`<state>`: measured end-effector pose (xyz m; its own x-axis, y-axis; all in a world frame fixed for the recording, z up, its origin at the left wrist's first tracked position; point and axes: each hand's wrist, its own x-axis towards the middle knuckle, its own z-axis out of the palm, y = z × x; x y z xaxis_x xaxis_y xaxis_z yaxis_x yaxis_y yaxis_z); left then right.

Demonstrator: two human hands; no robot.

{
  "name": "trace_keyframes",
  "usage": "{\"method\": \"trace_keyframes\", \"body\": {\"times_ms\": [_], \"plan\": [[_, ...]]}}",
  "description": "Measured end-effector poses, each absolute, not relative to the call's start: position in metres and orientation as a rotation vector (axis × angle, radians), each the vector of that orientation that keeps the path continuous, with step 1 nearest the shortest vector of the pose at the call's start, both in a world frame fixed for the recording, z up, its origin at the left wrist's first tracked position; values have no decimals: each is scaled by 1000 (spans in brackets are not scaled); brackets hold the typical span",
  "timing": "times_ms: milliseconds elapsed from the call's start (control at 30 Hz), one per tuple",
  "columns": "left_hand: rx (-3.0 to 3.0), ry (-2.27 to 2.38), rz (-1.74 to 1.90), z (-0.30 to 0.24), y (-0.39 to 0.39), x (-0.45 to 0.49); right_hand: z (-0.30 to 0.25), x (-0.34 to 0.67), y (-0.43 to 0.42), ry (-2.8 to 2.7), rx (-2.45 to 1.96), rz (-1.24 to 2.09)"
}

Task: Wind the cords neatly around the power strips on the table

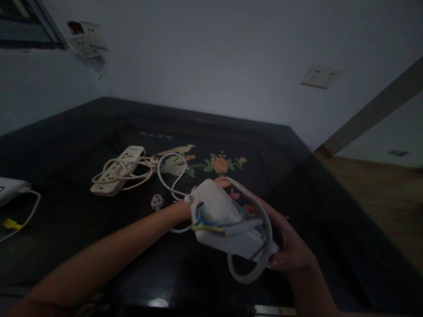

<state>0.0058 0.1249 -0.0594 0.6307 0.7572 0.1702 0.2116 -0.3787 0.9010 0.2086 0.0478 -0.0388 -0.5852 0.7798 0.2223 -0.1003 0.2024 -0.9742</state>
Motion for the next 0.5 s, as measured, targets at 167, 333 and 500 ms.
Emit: {"method": "trace_keyframes", "body": {"times_ms": [167,333,500], "plan": [[1852,759,898,-32,135,-12,-35,217,50,-1836,-832,1539],[1949,920,1035,-2,136,-35,-28,233,60,-1946,-1218,1333],[2164,928,1062,12,133,-45,-33,236,72,-1554,-1430,1134]]}}
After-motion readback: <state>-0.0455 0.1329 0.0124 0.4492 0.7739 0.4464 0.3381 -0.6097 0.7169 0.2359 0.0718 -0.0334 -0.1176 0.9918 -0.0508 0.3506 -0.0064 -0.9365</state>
